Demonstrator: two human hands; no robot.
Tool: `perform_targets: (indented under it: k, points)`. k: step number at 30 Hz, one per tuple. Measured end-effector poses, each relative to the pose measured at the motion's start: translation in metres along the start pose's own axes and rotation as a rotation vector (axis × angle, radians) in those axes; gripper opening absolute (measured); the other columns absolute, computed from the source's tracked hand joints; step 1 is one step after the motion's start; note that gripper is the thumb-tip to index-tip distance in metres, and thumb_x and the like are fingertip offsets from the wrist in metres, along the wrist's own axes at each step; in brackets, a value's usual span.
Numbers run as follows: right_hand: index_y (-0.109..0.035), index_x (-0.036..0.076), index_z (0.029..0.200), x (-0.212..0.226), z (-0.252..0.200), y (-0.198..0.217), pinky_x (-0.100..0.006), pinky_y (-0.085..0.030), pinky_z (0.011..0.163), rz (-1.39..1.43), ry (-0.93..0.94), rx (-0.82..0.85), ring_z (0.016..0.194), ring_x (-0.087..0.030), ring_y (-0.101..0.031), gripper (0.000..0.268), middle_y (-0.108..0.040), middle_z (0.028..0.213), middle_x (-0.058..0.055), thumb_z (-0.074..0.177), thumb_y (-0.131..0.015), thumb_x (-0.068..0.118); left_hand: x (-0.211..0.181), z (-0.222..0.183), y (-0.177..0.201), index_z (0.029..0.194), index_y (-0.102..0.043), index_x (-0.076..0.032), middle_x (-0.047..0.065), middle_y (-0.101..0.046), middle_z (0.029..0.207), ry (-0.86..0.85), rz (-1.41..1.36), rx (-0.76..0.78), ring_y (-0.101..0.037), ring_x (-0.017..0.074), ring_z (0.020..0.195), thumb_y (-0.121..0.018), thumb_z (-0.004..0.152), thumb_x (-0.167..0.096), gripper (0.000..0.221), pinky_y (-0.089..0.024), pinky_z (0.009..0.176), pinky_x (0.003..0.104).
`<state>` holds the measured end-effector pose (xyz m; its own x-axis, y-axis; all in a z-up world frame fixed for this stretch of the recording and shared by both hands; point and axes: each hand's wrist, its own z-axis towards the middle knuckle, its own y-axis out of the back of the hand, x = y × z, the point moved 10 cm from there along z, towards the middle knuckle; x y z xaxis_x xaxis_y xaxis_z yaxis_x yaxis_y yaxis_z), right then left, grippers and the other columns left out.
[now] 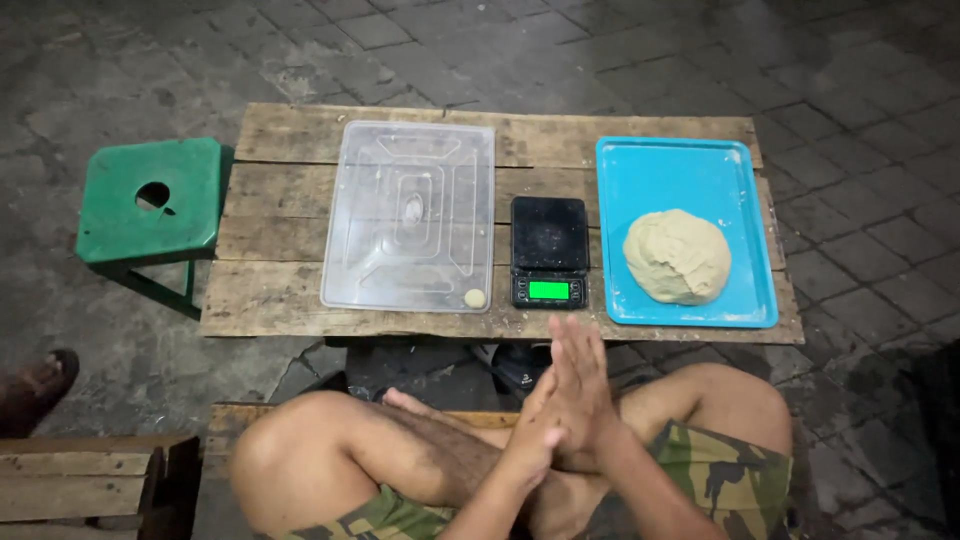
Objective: Weighing small portions of dough on a digital scale and rolling them into balls by hand.
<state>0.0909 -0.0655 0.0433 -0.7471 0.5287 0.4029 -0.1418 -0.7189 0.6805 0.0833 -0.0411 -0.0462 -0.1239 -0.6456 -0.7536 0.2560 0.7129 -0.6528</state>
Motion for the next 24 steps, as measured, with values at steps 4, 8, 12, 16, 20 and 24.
perform_targets:
  k: [4, 8, 12, 16, 20, 24]
  points:
    - [-0.012, 0.006, 0.167, -0.01, 0.01, 0.006, -0.065, -0.006, 0.13, -0.102, 0.009, -0.045, 0.163, -0.037, -0.015, 0.092, -0.021, 0.17, -0.026, 0.105, -0.003, 0.074, -0.036, 0.02, -0.014, 0.156, -0.027, -0.007, 0.02, -0.021, 0.162, -0.37, -0.283, -0.287, -0.031, 0.0392, 0.147, -0.056, 0.092, -0.053, 0.084, -0.023, 0.123, 0.043]
    - [-0.012, 0.007, 0.167, -0.005, 0.012, 0.007, -0.064, -0.007, 0.13, -0.109, 0.005, 0.0, 0.163, -0.036, -0.018, 0.09, -0.025, 0.17, -0.023, 0.105, -0.004, 0.073, -0.032, -0.008, -0.019, 0.167, -0.02, -0.013, 0.007, -0.003, 0.176, -1.113, -0.385, -0.168, 0.002, 0.0324, 0.163, -0.032, 0.096, -0.082, 0.1, 0.011, 0.127, 0.066]
    - [-0.013, 0.008, 0.167, 0.003, 0.013, -0.004, -0.064, -0.008, 0.13, -0.115, -0.007, 0.003, 0.162, -0.035, -0.021, 0.089, -0.027, 0.17, -0.021, 0.105, -0.004, 0.072, 0.017, 0.003, 0.029, 0.141, -0.059, -0.002, 0.012, -0.062, 0.146, 0.203, -0.2, -0.366, -0.058, 0.0168, 0.132, -0.058, 0.097, -0.04, 0.058, -0.046, 0.11, 0.03]
    - [-0.016, 0.012, 0.166, 0.014, 0.006, -0.024, -0.066, -0.001, 0.127, 0.056, -0.027, 0.119, 0.162, -0.038, -0.016, 0.096, -0.028, 0.169, -0.023, 0.099, -0.014, 0.081, 0.052, -0.003, 0.052, 0.113, -0.061, -0.008, 0.008, -0.065, 0.112, 0.315, -0.352, -0.592, -0.06, 0.0149, 0.1, -0.062, 0.096, -0.046, 0.042, -0.046, 0.085, 0.027]
    - [-0.025, 0.012, 0.164, -0.009, 0.002, -0.018, -0.068, -0.011, 0.13, 0.149, -0.137, -0.105, 0.158, -0.039, -0.033, 0.093, -0.037, 0.167, -0.016, 0.104, -0.007, 0.08, 0.094, -0.025, 0.099, 0.077, -0.064, -0.016, 0.003, -0.068, 0.069, 0.404, -0.548, -0.94, -0.063, 0.0123, 0.059, -0.067, 0.096, -0.054, 0.043, -0.046, 0.052, 0.023]
    - [-0.045, -0.011, 0.145, -0.029, -0.001, 0.026, -0.057, -0.017, 0.126, 0.194, -0.161, -0.347, 0.143, -0.046, -0.045, 0.099, -0.055, 0.146, -0.027, 0.1, -0.022, 0.074, 0.12, -0.019, 0.133, 0.078, -0.069, -0.013, 0.01, -0.07, 0.07, 0.416, -0.631, -0.854, -0.067, 0.0241, 0.057, -0.054, 0.088, -0.082, 0.071, -0.057, 0.056, 0.037]
